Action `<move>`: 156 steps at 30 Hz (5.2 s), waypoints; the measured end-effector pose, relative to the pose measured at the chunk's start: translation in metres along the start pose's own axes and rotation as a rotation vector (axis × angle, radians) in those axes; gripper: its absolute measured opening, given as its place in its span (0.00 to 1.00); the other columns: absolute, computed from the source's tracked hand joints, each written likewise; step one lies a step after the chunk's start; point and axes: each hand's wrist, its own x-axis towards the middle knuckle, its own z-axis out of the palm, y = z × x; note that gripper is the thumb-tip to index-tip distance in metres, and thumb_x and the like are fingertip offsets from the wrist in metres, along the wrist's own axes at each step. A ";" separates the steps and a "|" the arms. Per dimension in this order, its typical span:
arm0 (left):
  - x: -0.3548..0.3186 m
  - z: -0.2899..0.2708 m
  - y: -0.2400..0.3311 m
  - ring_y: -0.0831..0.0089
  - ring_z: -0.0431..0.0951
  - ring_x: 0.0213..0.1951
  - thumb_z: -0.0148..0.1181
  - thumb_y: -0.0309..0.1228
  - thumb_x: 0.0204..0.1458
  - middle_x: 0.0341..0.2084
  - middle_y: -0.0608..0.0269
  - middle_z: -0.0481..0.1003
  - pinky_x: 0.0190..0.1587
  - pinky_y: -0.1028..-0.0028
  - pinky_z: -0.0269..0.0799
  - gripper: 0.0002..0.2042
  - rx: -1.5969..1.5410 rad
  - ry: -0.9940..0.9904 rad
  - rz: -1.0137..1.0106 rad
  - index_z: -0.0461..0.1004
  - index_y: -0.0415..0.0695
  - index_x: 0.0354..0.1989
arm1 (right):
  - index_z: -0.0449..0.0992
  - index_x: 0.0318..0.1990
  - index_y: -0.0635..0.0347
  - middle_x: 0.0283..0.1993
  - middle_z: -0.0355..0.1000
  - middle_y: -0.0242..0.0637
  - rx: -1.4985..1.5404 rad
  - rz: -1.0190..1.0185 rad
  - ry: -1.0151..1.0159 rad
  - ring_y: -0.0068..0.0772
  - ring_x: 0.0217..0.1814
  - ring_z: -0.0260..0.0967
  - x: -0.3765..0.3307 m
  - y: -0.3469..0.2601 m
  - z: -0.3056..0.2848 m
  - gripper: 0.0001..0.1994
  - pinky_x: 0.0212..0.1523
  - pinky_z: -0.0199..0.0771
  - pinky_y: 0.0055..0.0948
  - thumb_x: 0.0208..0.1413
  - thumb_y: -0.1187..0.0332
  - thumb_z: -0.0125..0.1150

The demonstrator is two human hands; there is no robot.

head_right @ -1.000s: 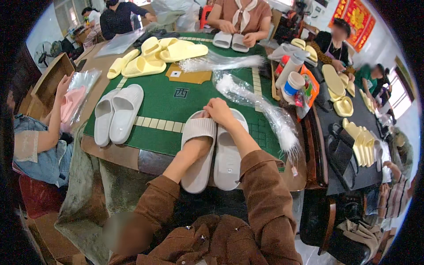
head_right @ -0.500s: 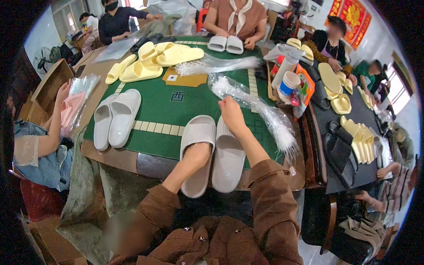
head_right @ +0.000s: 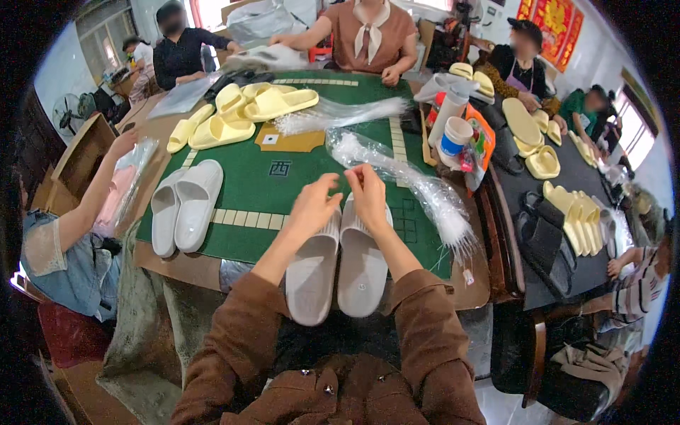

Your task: The person assembles multiple pairs of plastic slippers by inserting white zip ties through the toe holes of each slipper. They handle black, pink, white, and yellow slippers, securing the ties and placing the finished pairs on the table. The process is repeated for several pairs throughout the clip.

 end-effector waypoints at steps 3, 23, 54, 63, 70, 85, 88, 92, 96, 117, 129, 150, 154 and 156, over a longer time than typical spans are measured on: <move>0.014 0.024 0.004 0.64 0.81 0.33 0.55 0.26 0.54 0.33 0.48 0.79 0.34 0.68 0.75 0.10 -0.234 -0.111 -0.118 0.72 0.34 0.42 | 0.71 0.36 0.66 0.29 0.73 0.41 0.068 0.007 0.050 0.30 0.28 0.70 0.000 0.011 0.000 0.07 0.30 0.69 0.30 0.58 0.70 0.57; 0.007 0.023 -0.015 0.84 0.68 0.23 0.54 0.30 0.58 0.23 0.66 0.75 0.25 0.81 0.62 0.07 -0.678 0.078 -0.355 0.75 0.41 0.34 | 0.77 0.37 0.66 0.34 0.76 0.37 0.137 0.051 -0.094 0.25 0.32 0.73 -0.004 -0.002 -0.010 0.05 0.35 0.72 0.23 0.56 0.74 0.57; 0.000 0.024 -0.020 0.85 0.61 0.25 0.52 0.30 0.58 0.22 0.75 0.65 0.28 0.82 0.56 0.06 -0.693 -0.056 -0.267 0.73 0.43 0.32 | 0.78 0.34 0.63 0.32 0.70 0.41 -0.111 -0.115 0.021 0.36 0.33 0.71 -0.014 -0.007 -0.004 0.05 0.35 0.70 0.33 0.50 0.74 0.60; 0.006 0.018 -0.019 0.86 0.57 0.23 0.54 0.28 0.54 0.18 0.77 0.61 0.27 0.82 0.51 0.05 -0.769 -0.140 -0.372 0.72 0.46 0.26 | 0.73 0.38 0.66 0.31 0.74 0.34 0.284 0.199 -0.171 0.21 0.33 0.71 -0.012 0.003 -0.011 0.04 0.36 0.73 0.22 0.57 0.75 0.57; 0.009 0.011 -0.033 0.86 0.58 0.22 0.53 0.29 0.54 0.18 0.76 0.62 0.26 0.81 0.52 0.05 -0.788 -0.276 -0.467 0.72 0.46 0.26 | 0.74 0.37 0.66 0.31 0.74 0.33 0.386 0.263 -0.230 0.20 0.32 0.71 -0.014 0.008 -0.010 0.05 0.36 0.73 0.21 0.58 0.73 0.56; -0.061 -0.011 0.063 0.56 0.69 0.47 0.57 0.25 0.52 0.47 0.52 0.67 0.51 0.62 0.66 0.18 0.214 0.021 0.421 0.71 0.41 0.53 | 0.76 0.39 0.62 0.41 0.74 0.40 -0.133 -0.107 0.206 0.35 0.42 0.72 -0.079 -0.047 -0.172 0.08 0.40 0.72 0.28 0.53 0.79 0.56; -0.120 -0.031 0.071 0.52 0.67 0.50 0.58 0.27 0.52 0.48 0.49 0.65 0.53 0.59 0.62 0.19 0.299 -0.119 0.204 0.70 0.43 0.54 | 0.76 0.42 0.63 0.41 0.73 0.38 -0.450 -0.084 0.555 0.31 0.42 0.72 -0.106 -0.063 -0.263 0.08 0.44 0.71 0.28 0.57 0.79 0.53; -0.142 -0.025 0.070 0.46 0.62 0.55 0.58 0.31 0.53 0.51 0.42 0.62 0.59 0.53 0.55 0.24 0.373 -0.190 0.153 0.66 0.49 0.61 | 0.72 0.48 0.65 0.48 0.69 0.42 -0.685 0.043 0.727 0.35 0.51 0.68 -0.144 0.009 -0.437 0.15 0.55 0.66 0.30 0.52 0.81 0.52; -0.127 -0.003 0.061 0.40 0.60 0.57 0.57 0.34 0.53 0.53 0.36 0.61 0.59 0.51 0.54 0.26 0.411 -0.320 0.098 0.63 0.51 0.63 | 0.59 0.65 0.63 0.66 0.58 0.48 -0.815 0.309 0.248 0.46 0.71 0.50 -0.120 0.054 -0.494 0.32 0.66 0.54 0.37 0.50 0.76 0.58; -0.092 -0.094 -0.073 0.43 0.68 0.46 0.47 0.25 0.54 0.41 0.40 0.68 0.51 0.52 0.63 0.22 0.641 -0.192 0.057 0.66 0.41 0.59 | 0.66 0.34 0.69 0.36 0.65 0.52 -0.563 -0.002 -0.215 0.58 0.39 0.66 -0.116 -0.106 -0.186 0.15 0.39 0.67 0.45 0.36 0.82 0.63; -0.056 -0.236 -0.216 0.41 0.72 0.43 0.45 0.25 0.55 0.41 0.40 0.70 0.46 0.51 0.67 0.24 0.889 0.021 -0.104 0.64 0.52 0.62 | 0.72 0.35 0.71 0.37 0.68 0.54 -0.618 0.075 -0.183 0.58 0.42 0.69 -0.098 -0.034 -0.019 0.20 0.42 0.70 0.47 0.49 0.58 0.65; -0.104 0.003 0.062 0.48 0.60 0.61 0.62 0.27 0.45 0.54 0.48 0.65 0.64 0.50 0.51 0.17 0.378 -0.162 0.448 0.72 0.42 0.46 | 0.80 0.43 0.60 0.49 0.75 0.43 -1.034 0.047 -0.843 0.45 0.53 0.73 0.029 -0.029 0.026 0.13 0.49 0.74 0.40 0.51 0.68 0.56; -0.112 0.030 0.060 0.47 0.53 0.65 0.63 0.36 0.46 0.54 0.54 0.66 0.65 0.36 0.38 0.19 0.583 -0.197 0.463 0.73 0.42 0.47 | 0.78 0.33 0.64 0.34 0.77 0.47 -0.584 -0.074 -0.225 0.43 0.34 0.77 0.028 -0.014 0.005 0.07 0.36 0.76 0.40 0.48 0.73 0.57; -0.112 0.025 0.056 0.49 0.53 0.66 0.65 0.37 0.45 0.51 0.58 0.69 0.65 0.36 0.37 0.19 0.516 -0.227 0.461 0.74 0.42 0.45 | 0.77 0.34 0.65 0.31 0.77 0.44 -0.272 -0.054 -0.098 0.36 0.31 0.76 0.026 -0.022 -0.027 0.06 0.34 0.76 0.35 0.51 0.73 0.57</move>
